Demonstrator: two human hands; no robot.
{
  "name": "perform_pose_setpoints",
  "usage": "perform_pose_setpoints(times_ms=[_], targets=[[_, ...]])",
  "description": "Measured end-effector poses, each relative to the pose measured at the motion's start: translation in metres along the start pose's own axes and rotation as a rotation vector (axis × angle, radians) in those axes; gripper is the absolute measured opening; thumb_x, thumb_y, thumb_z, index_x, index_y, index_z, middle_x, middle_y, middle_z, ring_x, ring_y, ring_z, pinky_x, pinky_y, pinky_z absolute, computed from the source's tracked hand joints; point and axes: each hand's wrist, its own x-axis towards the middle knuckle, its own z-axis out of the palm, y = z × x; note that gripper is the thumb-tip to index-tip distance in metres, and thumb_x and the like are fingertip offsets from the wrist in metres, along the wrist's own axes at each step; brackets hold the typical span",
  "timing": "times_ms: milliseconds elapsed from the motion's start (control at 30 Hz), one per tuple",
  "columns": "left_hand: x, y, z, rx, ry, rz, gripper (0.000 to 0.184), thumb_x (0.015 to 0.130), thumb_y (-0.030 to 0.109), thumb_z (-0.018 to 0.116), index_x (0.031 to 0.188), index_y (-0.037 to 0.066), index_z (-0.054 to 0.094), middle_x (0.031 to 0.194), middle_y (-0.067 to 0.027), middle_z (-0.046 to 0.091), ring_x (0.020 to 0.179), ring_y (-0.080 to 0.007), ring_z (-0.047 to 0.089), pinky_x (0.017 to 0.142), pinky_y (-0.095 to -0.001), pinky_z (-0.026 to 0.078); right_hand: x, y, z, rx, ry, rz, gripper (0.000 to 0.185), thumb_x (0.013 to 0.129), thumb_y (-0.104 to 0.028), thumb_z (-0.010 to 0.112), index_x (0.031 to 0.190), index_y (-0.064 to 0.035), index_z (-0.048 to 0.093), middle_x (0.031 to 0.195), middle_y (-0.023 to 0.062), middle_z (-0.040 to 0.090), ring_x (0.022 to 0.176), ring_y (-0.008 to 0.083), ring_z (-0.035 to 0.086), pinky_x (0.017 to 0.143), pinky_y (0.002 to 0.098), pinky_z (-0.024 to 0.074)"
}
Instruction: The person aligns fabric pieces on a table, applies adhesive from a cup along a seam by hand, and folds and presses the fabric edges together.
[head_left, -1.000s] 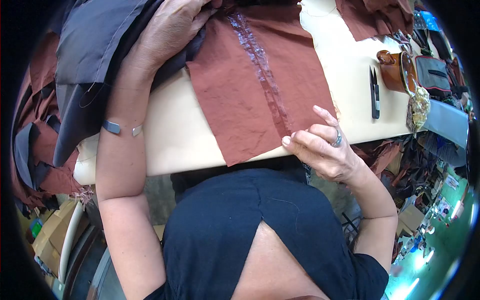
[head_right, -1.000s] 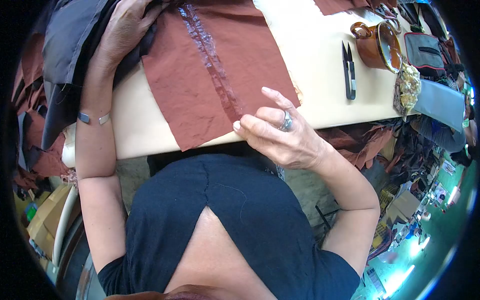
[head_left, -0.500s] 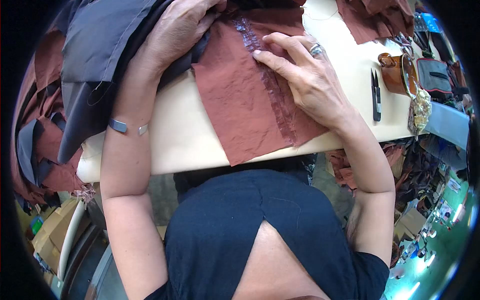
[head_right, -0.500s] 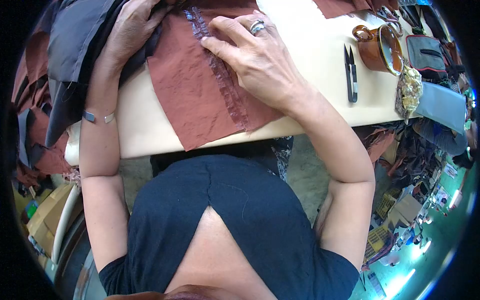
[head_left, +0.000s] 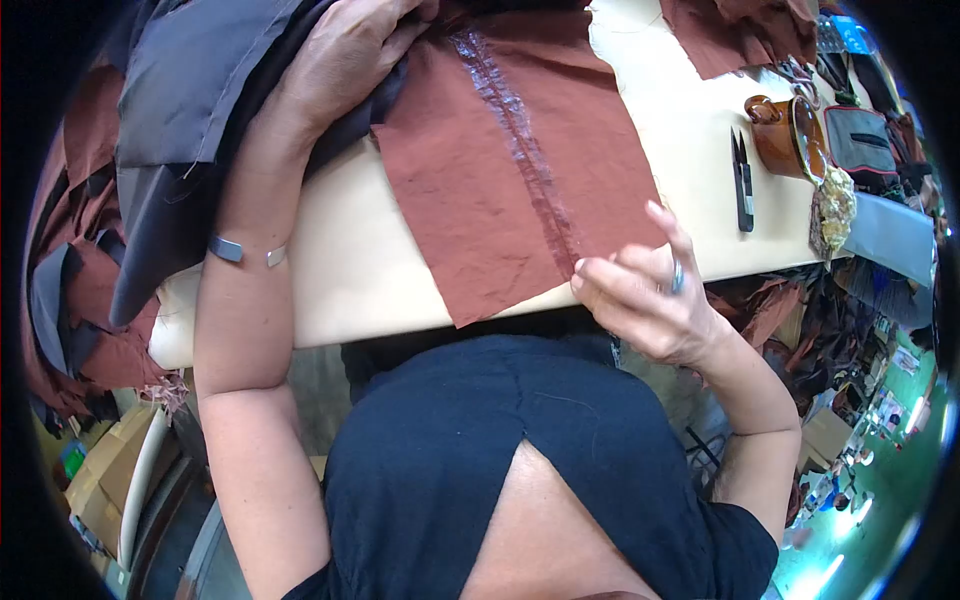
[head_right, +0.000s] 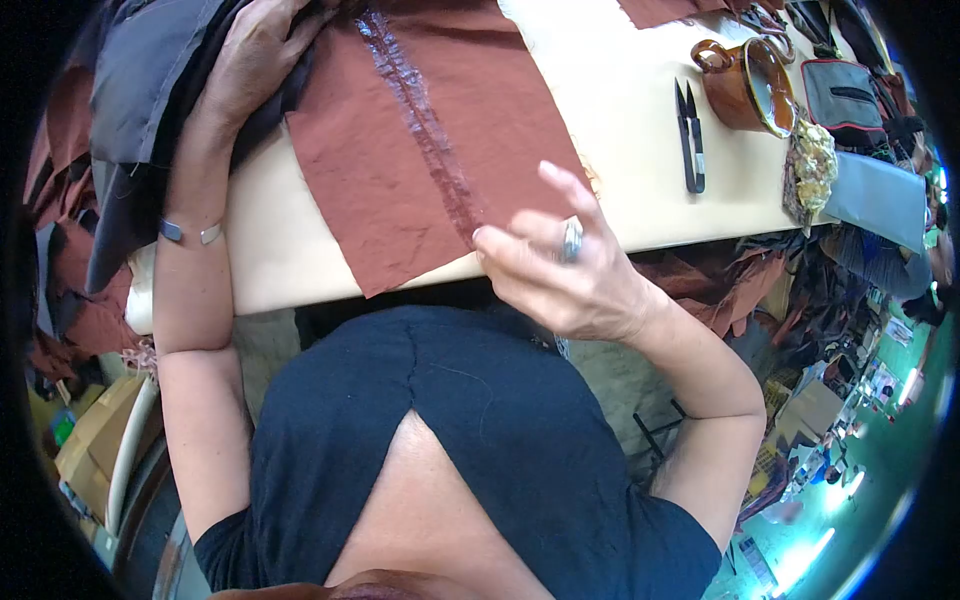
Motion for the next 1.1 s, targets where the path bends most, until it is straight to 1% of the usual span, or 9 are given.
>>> perform_pose_setpoints(times_ms=[200,333,500,733,833,900,1000,1033,1100], targets=[[-0.002,-0.003,0.003,-0.001,0.042,0.021,0.012,0.074,-0.004,0.058,0.083,0.000,0.052,0.090,-0.0160,0.058,0.083,-0.0355,0.057,0.072,-0.0376,0.046,0.036,0.013,-0.005,0.127,0.054,0.254,0.019,0.072,-0.006,0.059,0.088,-0.0098,0.067,0.108,0.0025,0.058,0.092,0.0176,0.054,0.107,0.0514,0.0278],[-0.003,-0.011,0.011,0.009,0.090,0.077,0.011,0.078,0.000,0.059,0.088,0.001,0.053,0.091,-0.0137,0.059,0.085,-0.0323,0.059,0.075,-0.0371,0.047,0.024,0.006,0.011,-0.201,0.061,0.086,0.024,0.070,-0.009,0.061,0.092,-0.0048,0.069,0.108,0.0024,0.057,0.085,0.0152,0.055,0.107,0.0522,0.0284],[-0.007,-0.013,0.008,0.031,-0.034,-0.024,0.019,0.080,0.000,0.059,0.098,0.002,0.057,0.108,-0.0129,0.062,0.099,-0.0286,0.059,0.085,-0.0335,0.047,0.018,0.002,-0.006,-0.077,0.011,0.098,0.027,0.069,-0.011,0.060,0.094,-0.0050,0.068,0.107,0.0021,0.057,0.088,0.0159,0.054,0.106,0.0523,0.0287],[-0.009,-0.013,0.015,0.081,0.138,-0.037,0.032,0.080,-0.001,0.058,0.112,0.002,0.054,0.112,-0.0177,0.057,0.103,-0.0340,0.057,0.089,-0.0381,0.046,0.033,0.013,-0.009,0.004,-0.045,0.067,0.026,0.071,-0.011,0.058,0.096,-0.0074,0.065,0.108,0.0074,0.058,0.092,0.0197,0.055,0.104,0.0479,0.0314],[-0.012,-0.011,0.026,0.169,0.102,-0.080,0.026,0.084,0.002,0.051,0.110,0.001,0.054,0.116,-0.0186,0.054,0.101,-0.0374,0.056,0.086,-0.0402,0.047,0.060,0.031,-0.027,-0.022,0.058,0.071,0.024,0.070,-0.005,0.060,0.093,-0.0071,0.064,0.106,0.0096,0.059,0.091,0.0226,0.056,0.098,0.0432,0.0384],[-0.007,-0.001,0.020,0.127,0.047,-0.109,0.025,0.080,-0.004,0.047,0.103,0.000,0.056,0.116,-0.0184,0.052,0.096,-0.0378,0.057,0.082,-0.0412,0.048,0.102,0.044,-0.040,0.024,0.259,0.011,0.043,0.067,0.009,0.058,0.108,-0.0030,0.061,0.105,0.0133,0.060,0.091,0.0303,0.055,0.080,0.0389,0.0475],[-0.009,-0.005,0.024,0.099,0.162,0.070,0.025,0.076,-0.006,0.046,0.098,-0.001,0.057,0.122,-0.0189,0.051,0.100,-0.0365,0.057,0.083,-0.0397,0.049,0.180,0.073,-0.046,-0.054,0.460,-0.170,0.059,0.067,0.010,0.054,0.124,-0.0023,0.048,0.111,0.0157,0.059,0.092,0.0353,0.055,0.084,0.0412,0.0448],[-0.012,-0.001,0.022,0.068,0.024,-0.015,0.025,0.077,-0.005,0.045,0.099,-0.002,0.056,0.125,-0.0192,0.050,0.105,-0.0356,0.056,0.086,-0.0395,0.049,0.209,0.084,-0.043,-0.086,0.506,-0.203,0.066,0.065,0.008,0.056,0.128,-0.0039,0.044,0.113,0.0157,0.058,0.092,0.0361,0.056,0.085,0.0391,0.0446],[-0.016,0.002,0.025,0.034,-0.012,-0.034,0.026,0.077,-0.005,0.044,0.100,-0.002,0.056,0.125,-0.0188,0.050,0.108,-0.0352,0.055,0.088,-0.0395,0.048,0.263,0.101,-0.035,-0.169,0.584,-0.161,0.061,0.083,-0.003,0.054,0.139,-0.0154,0.033,0.121,0.0141,0.054,0.113,0.0313,0.050,0.101,0.0437,0.0350]])
